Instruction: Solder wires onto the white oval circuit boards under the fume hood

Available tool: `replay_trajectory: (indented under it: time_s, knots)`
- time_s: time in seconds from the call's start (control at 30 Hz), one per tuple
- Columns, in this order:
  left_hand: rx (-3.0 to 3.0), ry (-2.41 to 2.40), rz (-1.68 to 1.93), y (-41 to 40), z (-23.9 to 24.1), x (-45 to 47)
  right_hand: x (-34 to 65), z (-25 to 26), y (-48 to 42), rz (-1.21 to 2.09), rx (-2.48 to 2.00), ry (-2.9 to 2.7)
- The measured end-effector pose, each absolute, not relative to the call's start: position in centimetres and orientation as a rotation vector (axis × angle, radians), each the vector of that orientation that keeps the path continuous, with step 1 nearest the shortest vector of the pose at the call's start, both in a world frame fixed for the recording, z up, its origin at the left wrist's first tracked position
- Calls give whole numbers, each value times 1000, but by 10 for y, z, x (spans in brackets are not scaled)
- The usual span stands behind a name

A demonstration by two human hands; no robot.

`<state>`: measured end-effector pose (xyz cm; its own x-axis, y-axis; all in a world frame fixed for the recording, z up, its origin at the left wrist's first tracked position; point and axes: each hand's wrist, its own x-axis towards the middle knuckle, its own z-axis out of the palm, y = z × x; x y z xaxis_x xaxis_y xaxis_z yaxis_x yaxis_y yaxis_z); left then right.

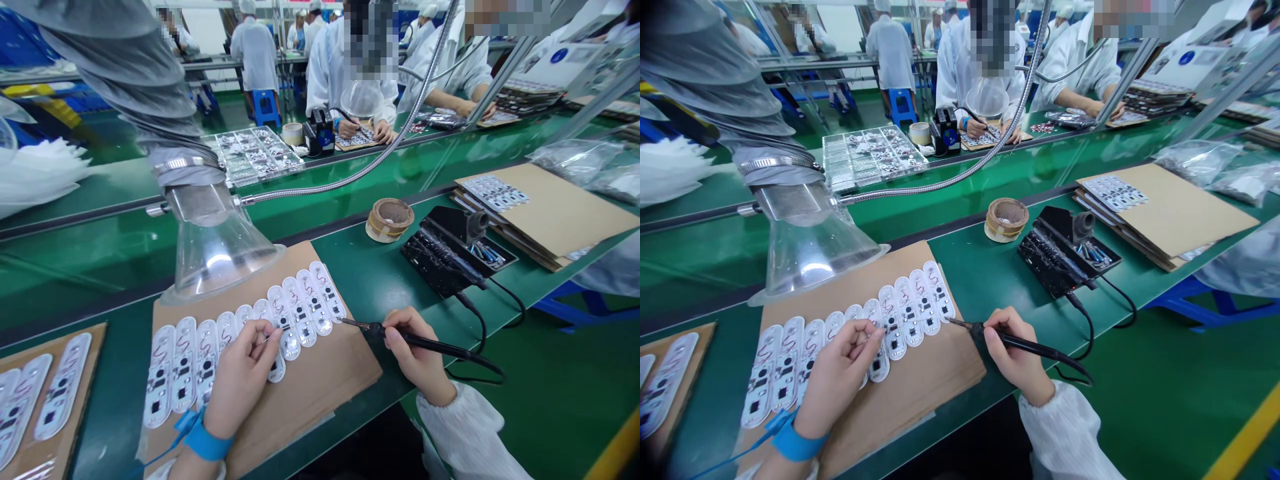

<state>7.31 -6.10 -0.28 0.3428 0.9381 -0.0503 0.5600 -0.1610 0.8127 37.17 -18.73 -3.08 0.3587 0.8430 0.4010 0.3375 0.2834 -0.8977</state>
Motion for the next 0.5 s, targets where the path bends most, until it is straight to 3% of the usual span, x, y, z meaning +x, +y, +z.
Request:
replay_trajectory:
  time_s: [0.5]
  knots:
    - [1687, 1354, 730, -61, -2, 71, 340, -33, -190, 422, -1329, -1006]
